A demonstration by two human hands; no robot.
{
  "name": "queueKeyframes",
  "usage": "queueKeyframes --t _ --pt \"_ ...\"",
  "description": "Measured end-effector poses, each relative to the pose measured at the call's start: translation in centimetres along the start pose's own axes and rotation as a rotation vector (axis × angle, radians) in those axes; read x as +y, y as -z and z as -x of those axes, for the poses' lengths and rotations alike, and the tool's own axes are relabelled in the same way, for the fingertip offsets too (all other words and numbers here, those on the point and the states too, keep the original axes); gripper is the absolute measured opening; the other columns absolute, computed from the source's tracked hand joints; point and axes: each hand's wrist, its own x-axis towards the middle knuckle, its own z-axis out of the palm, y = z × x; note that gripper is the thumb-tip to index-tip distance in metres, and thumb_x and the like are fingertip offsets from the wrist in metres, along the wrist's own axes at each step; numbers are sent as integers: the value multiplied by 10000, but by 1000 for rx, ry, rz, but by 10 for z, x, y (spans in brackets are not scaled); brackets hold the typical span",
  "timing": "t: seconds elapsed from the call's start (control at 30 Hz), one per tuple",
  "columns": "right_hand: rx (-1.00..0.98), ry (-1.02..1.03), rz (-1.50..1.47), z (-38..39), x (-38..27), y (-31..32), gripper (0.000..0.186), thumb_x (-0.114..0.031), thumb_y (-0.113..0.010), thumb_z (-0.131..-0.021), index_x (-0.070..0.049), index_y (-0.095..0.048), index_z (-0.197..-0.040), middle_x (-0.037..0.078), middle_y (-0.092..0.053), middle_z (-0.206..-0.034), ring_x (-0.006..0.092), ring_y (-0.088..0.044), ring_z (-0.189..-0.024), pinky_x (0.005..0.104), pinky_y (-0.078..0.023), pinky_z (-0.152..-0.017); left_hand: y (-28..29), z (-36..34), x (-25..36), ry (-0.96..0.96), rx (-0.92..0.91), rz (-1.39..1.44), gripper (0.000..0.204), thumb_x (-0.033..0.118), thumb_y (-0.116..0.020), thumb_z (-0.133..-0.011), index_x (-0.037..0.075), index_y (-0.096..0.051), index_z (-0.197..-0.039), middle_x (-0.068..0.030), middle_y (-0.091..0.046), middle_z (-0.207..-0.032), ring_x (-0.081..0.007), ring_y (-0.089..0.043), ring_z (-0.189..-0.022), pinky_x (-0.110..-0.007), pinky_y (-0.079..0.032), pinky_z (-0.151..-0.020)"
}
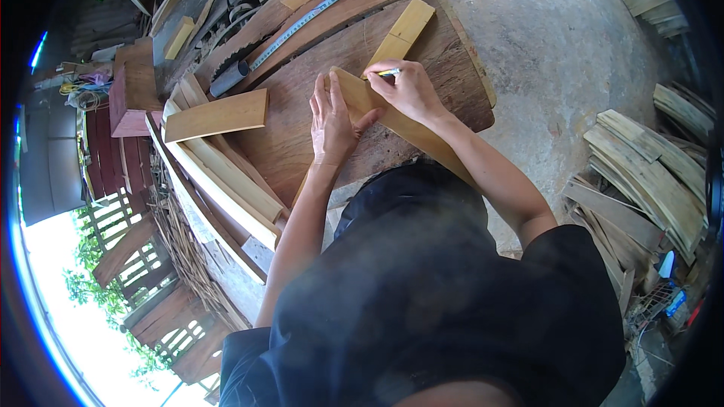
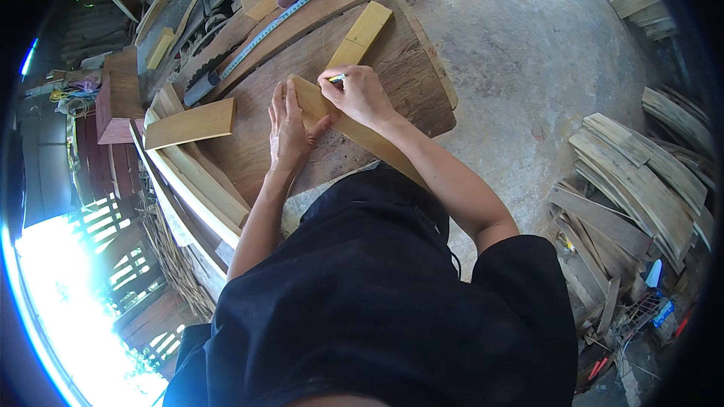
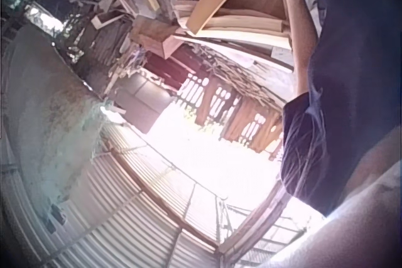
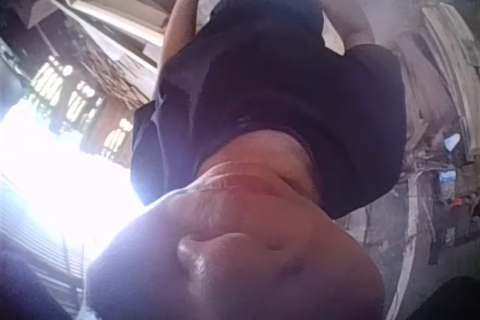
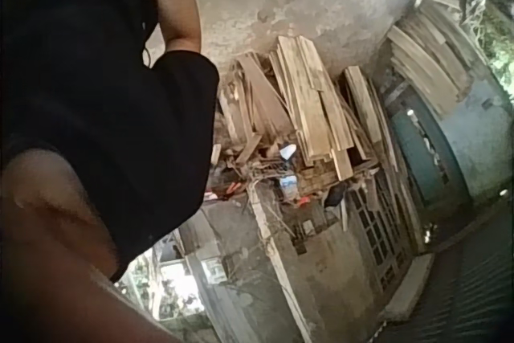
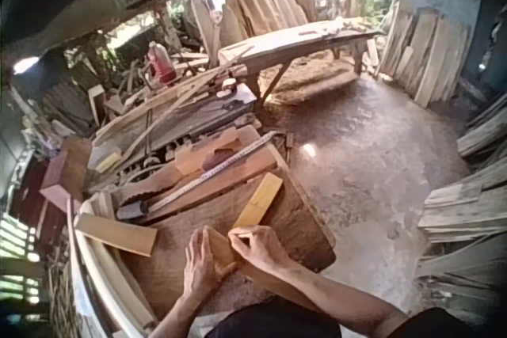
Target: The person aligns wooden boards on a workbench, marks lines on them using a pencil, measures the boards with a flexible ruler, and marks guide lines on overlapping wood pieces.
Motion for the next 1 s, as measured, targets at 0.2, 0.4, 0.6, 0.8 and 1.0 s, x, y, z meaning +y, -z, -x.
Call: queueKeyframes --t 0.2,0.4,0.6,0.8,1.0 --pt "-45 -40 14 24 -4 19 153 -133 -704 -939 -12 -761 -1014 150 -760 -959 273 -749 -828 343 -570 -735 -1 2 -2 16 -4 7 1171 618 -822 -768 -56 -291 -1566 -319 -295 -1586 -496 -360 -1430 -520 -419 -1143" --pt "-22 -31 119 32 0 19 133 -103 -705 -930 -7 -759 -1006 146 -756 -949 270 -745 -832 341 -568 -751 1 0 1 4 -1 7 1165 602 -829 -770 -60 -293 -1565 -320 -294 -1585 -497 -359 -1425 -519 -413 -1145" --pt "34 -196 -25 29 -14 26 146 -117 -703 -938 -8 -762 -1014 135 -771 -986 235 -754 -840 337 -573 -736 0 2 -3 9 6 5 1160 599 -827 -775 -60 -291 -1566 -318 -298 -1583 -497 -360 -1425 -519 -415 -1143" --pt "93 -23 -46 13 -1 0 145 -163 -695 -927 -39 -757 -969 157 -747 -913 327 -732 -804 382 -574 -727 -1 0 0 11 -9 11 1167 605 -825 -773 -60 -286 -1566 -318 -297 -1585 -497 -361 -1426 -520 -412 -1144" --pt "56 64 -29 -2 1 -10 143 -165 -683 -933 -41 -748 -958 171 -733 -903 346 -717 -782 395 -561 -708 -2 0 -2 11 -2 24 1175 617 -821 -769 -49 -281 -1573 -319 -289 -1589 -499 -360 -1428 -522 -413 -1145"
